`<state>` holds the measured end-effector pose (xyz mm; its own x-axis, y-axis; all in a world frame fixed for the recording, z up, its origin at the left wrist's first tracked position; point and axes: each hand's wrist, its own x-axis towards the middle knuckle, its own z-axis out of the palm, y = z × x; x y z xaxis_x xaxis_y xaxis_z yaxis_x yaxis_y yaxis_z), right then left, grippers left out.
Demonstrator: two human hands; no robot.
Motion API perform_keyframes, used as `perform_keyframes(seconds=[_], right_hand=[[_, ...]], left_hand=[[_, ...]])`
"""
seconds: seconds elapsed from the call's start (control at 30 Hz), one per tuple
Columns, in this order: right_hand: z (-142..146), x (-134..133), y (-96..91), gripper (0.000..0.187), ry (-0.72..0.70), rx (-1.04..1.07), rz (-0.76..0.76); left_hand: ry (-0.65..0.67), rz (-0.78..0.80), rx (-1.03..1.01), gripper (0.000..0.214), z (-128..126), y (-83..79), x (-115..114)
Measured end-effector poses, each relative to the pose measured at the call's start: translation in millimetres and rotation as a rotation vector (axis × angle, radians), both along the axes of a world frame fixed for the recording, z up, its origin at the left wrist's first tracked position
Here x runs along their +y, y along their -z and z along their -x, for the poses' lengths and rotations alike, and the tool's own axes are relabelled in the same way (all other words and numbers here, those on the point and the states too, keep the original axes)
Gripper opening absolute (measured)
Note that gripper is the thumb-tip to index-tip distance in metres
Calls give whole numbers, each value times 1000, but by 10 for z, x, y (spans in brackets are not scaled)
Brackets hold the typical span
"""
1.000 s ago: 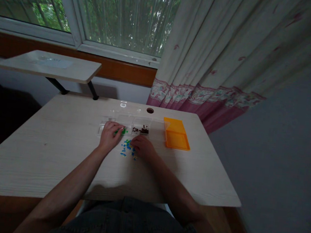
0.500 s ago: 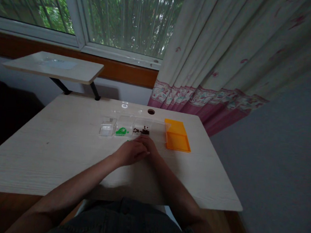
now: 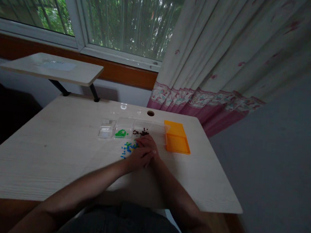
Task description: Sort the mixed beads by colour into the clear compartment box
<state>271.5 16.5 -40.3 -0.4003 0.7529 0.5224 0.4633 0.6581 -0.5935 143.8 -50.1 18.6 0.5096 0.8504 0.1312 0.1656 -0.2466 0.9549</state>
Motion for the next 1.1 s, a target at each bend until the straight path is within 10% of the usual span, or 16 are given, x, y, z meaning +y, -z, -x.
perform_keyframes(seconds=[0.2, 0.37, 0.77, 1.1], right_hand=[[104, -90, -118, 18, 29, -7, -58], [135, -102, -187, 18, 40, 4, -87], [157, -143, -185, 15, 77, -81, -108], [412, -9, -546, 12, 255, -317, -23]], left_hand=[[230, 423, 202, 53, 966, -83, 340], [166, 421, 420, 55, 1486, 7, 430], [66, 247, 444, 34, 1416, 127, 358], [-2, 224, 549, 22, 1312, 127, 328]])
